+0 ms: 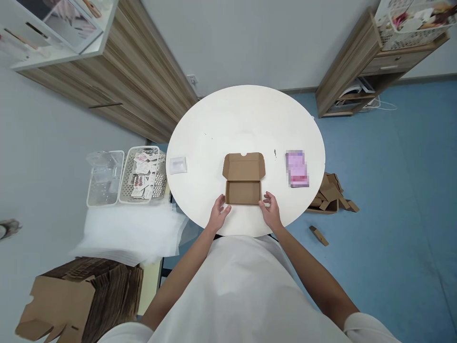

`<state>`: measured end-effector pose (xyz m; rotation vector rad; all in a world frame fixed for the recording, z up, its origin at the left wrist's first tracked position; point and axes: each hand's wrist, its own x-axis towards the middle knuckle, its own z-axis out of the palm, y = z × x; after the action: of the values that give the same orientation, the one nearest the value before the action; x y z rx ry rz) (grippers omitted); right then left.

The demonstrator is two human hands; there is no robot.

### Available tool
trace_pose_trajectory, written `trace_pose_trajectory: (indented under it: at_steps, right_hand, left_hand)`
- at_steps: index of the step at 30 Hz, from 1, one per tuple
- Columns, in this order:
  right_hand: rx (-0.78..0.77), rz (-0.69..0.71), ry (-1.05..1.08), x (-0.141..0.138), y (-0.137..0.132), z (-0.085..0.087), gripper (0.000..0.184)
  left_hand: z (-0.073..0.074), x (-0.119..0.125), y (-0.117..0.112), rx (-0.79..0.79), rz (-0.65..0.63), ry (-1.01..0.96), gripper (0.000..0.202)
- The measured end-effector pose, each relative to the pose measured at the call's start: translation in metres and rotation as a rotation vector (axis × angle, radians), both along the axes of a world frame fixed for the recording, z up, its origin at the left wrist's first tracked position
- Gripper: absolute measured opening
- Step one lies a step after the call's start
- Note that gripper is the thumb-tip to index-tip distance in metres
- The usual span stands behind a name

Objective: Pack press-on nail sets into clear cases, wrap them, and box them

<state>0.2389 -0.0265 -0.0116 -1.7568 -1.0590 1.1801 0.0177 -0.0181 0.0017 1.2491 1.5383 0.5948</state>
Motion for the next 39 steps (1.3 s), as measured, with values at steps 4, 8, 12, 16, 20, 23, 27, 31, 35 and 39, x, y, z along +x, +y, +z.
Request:
trace_pose_trajectory:
  at_steps: [4, 8, 12, 16, 20, 23, 27, 31, 35, 39]
  right_hand:
    - [0.131, -0.069, -0.301, -0.006, 0.007, 0.009, 0.054]
    - [0.252, -0.072, -0.512, -0.032, 0.026, 0.031, 0.058]
    - [0.261, 0.231, -0.427, -0.085, 0.051, 0.056, 0.050]
    - [0.034, 0.431, -0.234, -0.156, 0.080, 0.062, 0.045]
    - [-0.181, 0.365, -0.071, -0.223, 0.119, 0.046, 0.043]
    - [-0.211, 0.286, 0.027, -0.261, 0.151, 0.032, 0.049]
    - [-0.209, 0.219, 0.045, -0.290, 0.181, 0.019, 0.048]
    - [-0.175, 0.231, -0.031, -0.301, 0.194, 0.007, 0.035]
    - [-0.166, 0.234, -0.093, -0.294, 0.187, -0.004, 0.025]
    - [-0.184, 0.216, -0.074, -0.275, 0.164, -0.002, 0.021]
  left_hand:
    - [0.009, -0.014, 0.012, -0.036, 0.080, 0.132, 0.051]
    - [0.013, -0.048, 0.029, 0.021, 0.228, 0.310, 0.047]
    - [0.008, -0.100, 0.050, 0.086, 0.337, 0.366, 0.047]
    - [-0.003, -0.150, 0.080, 0.127, 0.434, 0.315, 0.053]
    - [-0.011, -0.182, 0.116, 0.189, 0.488, 0.288, 0.073]
    - [-0.013, -0.194, 0.136, 0.198, 0.450, 0.271, 0.071]
    - [-0.012, -0.199, 0.150, 0.183, 0.378, 0.278, 0.059]
    - [-0.014, -0.202, 0.154, 0.212, 0.357, 0.282, 0.046]
    - [-0.019, -0.206, 0.148, 0.192, 0.371, 0.247, 0.038]
    - [-0.018, -0.199, 0.128, 0.133, 0.373, 0.193, 0.030]
